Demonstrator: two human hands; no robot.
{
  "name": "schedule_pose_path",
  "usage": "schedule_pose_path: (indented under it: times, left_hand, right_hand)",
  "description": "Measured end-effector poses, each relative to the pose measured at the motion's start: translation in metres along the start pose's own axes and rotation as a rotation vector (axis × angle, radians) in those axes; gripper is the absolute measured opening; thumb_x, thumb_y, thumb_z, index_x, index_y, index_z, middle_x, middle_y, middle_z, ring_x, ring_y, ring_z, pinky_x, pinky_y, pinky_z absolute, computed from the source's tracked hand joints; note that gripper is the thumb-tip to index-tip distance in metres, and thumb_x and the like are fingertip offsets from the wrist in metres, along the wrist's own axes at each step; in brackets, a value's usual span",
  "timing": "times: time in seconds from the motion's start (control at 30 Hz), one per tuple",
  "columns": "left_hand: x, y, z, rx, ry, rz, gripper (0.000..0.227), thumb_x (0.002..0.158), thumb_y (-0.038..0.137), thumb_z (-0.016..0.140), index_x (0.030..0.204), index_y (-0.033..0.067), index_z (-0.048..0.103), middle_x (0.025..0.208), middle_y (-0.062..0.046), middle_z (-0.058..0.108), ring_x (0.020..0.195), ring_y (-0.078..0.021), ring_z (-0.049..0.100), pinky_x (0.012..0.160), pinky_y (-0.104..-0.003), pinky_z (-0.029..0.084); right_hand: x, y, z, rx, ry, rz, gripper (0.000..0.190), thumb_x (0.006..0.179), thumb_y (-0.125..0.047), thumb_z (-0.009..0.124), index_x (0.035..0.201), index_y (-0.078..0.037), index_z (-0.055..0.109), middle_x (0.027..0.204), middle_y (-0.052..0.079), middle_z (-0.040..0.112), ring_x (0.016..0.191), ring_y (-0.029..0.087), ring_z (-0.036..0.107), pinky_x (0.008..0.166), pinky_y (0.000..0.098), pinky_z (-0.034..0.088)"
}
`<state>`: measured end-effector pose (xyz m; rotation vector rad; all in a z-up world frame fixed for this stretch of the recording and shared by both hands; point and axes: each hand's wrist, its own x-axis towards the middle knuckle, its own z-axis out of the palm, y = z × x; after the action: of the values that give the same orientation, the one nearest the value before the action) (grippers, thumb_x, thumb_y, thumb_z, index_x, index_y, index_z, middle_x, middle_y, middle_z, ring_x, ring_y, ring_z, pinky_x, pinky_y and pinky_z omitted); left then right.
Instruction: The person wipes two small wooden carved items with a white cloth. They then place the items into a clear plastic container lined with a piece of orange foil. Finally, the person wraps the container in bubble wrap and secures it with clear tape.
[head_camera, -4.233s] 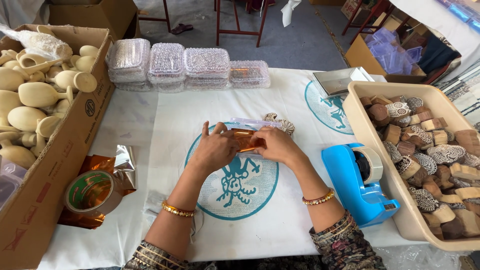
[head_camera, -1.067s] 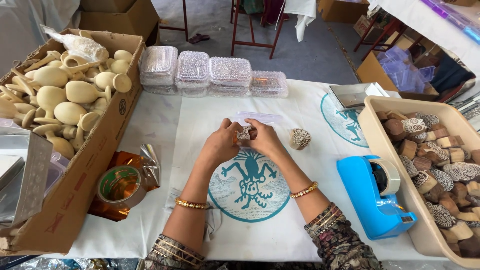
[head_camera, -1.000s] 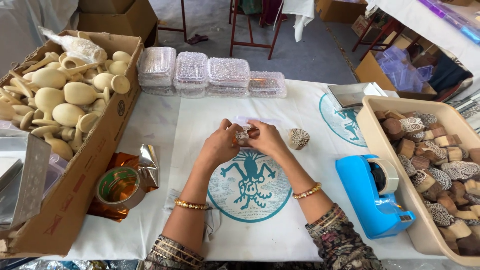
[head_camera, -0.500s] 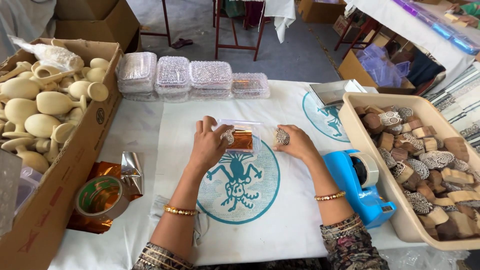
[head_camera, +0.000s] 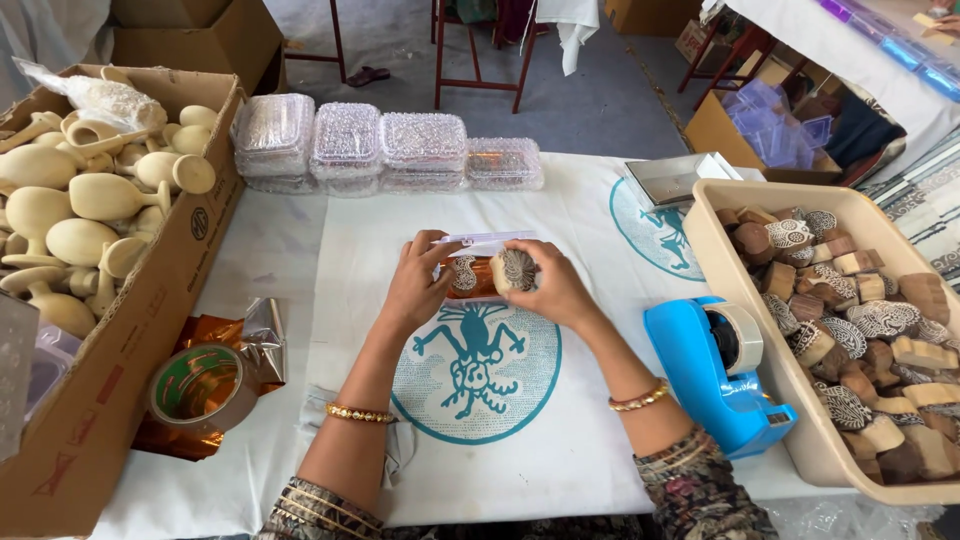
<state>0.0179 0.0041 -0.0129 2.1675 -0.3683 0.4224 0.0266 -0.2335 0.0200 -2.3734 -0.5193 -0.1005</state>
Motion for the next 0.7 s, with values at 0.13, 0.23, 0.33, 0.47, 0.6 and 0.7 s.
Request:
schedule_pose_path:
  times: [0.13,0.23,0.33,0.47,0.6,0.7]
  left_hand:
    - [-0.001,0.0,0.0,0.014,-0.005,-0.002,0.038,0.093,0.01,0.062,0.13,0.0138,0.068,0.136,-0.008,0.054,0.12,-0.0297,0.051,0.104,-0.041,0.047]
    - [0.0,0.002,0.001,0.008,-0.002,-0.009,0.038,0.093,0.011,0.063,0.13,0.0138,0.068,0.135,-0.008,0.053,0.123,-0.0293,0.05,0.104,-0.041,0.047]
    - [-0.001,0.004,0.001,0.016,-0.021,-0.031,0.037,0.094,0.012,0.063,0.13,0.0145,0.068,0.135,-0.008,0.054,0.124,-0.0285,0.05,0.105,-0.04,0.047]
    - [0.0,0.002,0.002,0.038,-0.031,-0.034,0.036,0.094,0.013,0.063,0.129,0.0147,0.068,0.137,-0.007,0.053,0.126,-0.0282,0.049,0.107,-0.04,0.047]
    - [-0.001,0.01,-0.006,-0.001,-0.037,-0.022,0.039,0.091,0.007,0.062,0.129,0.015,0.069,0.138,-0.008,0.053,0.125,-0.0289,0.049,0.106,-0.04,0.046]
    - [0.0,0.015,-0.012,-0.016,0.02,0.051,0.037,0.083,-0.003,0.063,0.112,0.0131,0.078,0.137,-0.008,0.056,0.126,-0.0292,0.049,0.104,-0.04,0.048]
  right_hand:
    - [0.011,0.003,0.018,-0.11,0.049,-0.111,0.071,0.067,-0.016,0.082,0.134,-0.009,0.06,0.135,0.011,0.063,0.133,0.029,0.053,0.114,0.0395,0.043]
    - [0.014,0.002,0.019,-0.085,-0.009,-0.014,0.069,0.069,-0.017,0.08,0.134,-0.01,0.06,0.137,0.011,0.059,0.134,0.028,0.051,0.115,0.0397,0.041]
    - [0.018,0.012,0.025,-0.076,-0.015,-0.019,0.069,0.07,-0.019,0.079,0.136,-0.009,0.059,0.137,0.012,0.059,0.133,0.028,0.052,0.115,0.0402,0.041]
    - [0.016,0.004,0.021,-0.11,-0.005,-0.09,0.068,0.071,-0.021,0.082,0.134,-0.009,0.06,0.136,0.011,0.06,0.133,0.028,0.051,0.114,0.0407,0.04]
    - [0.009,0.007,0.016,-0.106,0.105,-0.229,0.048,0.07,-0.024,0.089,0.112,-0.007,0.072,0.126,0.013,0.067,0.123,0.03,0.056,0.103,0.0429,0.044]
    - [0.004,0.031,0.016,0.069,0.22,-0.013,0.014,0.087,-0.022,0.075,0.091,-0.009,0.078,0.098,0.005,0.08,0.095,0.016,0.075,0.085,0.0302,0.059]
